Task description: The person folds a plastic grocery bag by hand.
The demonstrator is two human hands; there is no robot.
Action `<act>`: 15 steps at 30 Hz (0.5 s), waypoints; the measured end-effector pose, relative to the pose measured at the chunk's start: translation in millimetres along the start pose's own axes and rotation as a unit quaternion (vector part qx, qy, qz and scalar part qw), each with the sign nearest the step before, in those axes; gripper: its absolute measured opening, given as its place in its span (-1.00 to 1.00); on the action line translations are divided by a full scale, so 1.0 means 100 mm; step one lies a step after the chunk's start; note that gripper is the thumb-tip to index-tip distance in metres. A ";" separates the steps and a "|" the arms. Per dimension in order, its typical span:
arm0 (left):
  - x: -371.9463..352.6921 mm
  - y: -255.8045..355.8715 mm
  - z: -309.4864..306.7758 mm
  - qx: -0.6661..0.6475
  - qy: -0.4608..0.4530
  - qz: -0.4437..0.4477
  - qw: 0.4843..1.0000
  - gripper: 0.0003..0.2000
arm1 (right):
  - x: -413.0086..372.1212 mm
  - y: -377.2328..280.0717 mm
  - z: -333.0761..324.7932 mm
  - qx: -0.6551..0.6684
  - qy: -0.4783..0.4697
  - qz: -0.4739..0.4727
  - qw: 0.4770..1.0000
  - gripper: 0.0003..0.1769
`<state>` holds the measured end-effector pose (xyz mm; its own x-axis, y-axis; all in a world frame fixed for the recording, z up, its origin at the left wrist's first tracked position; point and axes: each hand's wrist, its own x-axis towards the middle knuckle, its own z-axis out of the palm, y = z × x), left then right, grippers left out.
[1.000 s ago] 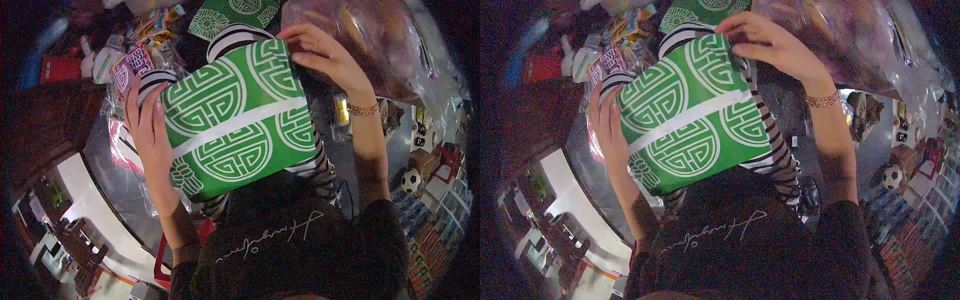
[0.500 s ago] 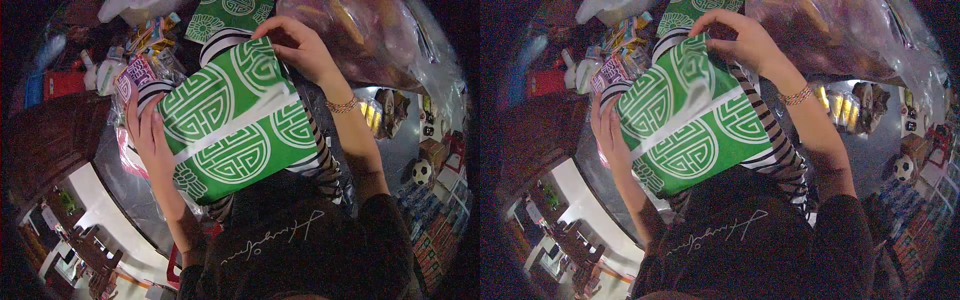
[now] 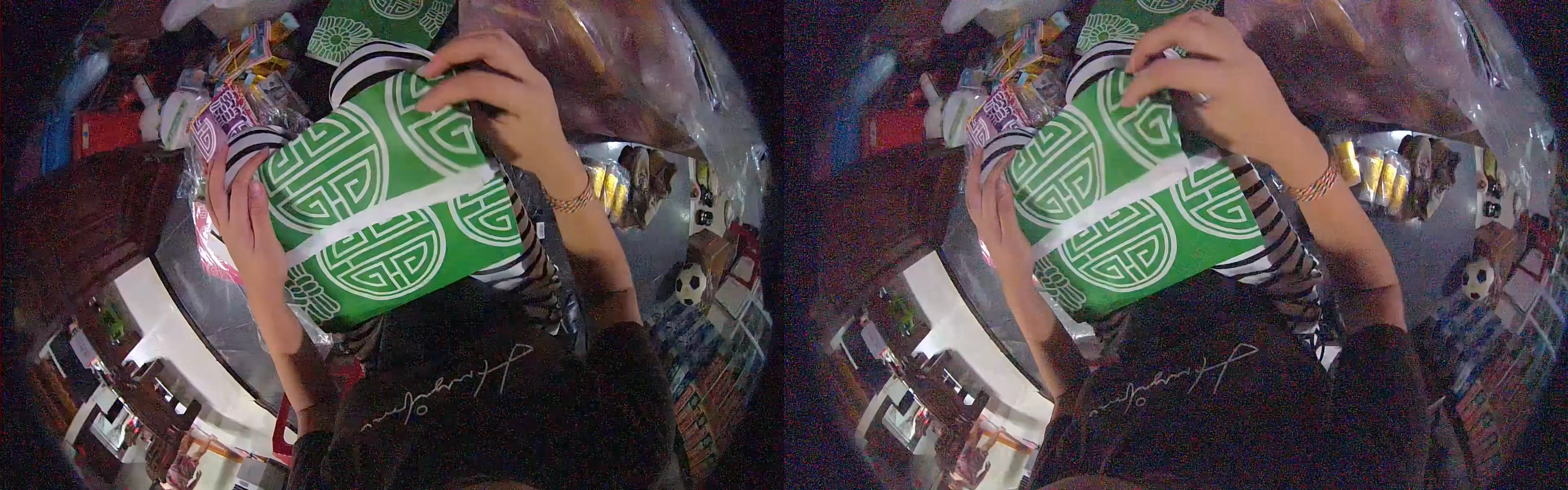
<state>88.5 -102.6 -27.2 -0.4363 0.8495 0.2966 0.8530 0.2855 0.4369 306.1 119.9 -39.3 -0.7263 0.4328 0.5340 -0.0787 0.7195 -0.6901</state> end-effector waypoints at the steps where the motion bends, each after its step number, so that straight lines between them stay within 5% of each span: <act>1: 0.01 0.01 0.00 -0.001 -0.001 0.002 1.000 -0.67 | -0.02 -0.01 -0.02 -0.084 0.030 -0.066 0.994 -0.77; 3: 0.01 0.03 -0.01 0.007 -0.005 -0.001 1.000 -0.67 | -0.02 -0.03 -0.06 -0.215 0.081 -0.150 0.961 -0.79; 15: 0.01 0.02 0.00 0.019 -0.001 0.000 1.000 -0.67 | -0.28 -0.08 -0.03 -0.294 0.096 -0.201 0.929 -0.77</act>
<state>89.8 -101.5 -26.1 -0.4358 0.8506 0.2943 0.8631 0.3022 0.4045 329.1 103.7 -46.9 -0.5790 0.1122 0.8076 0.1105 0.9921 -0.0587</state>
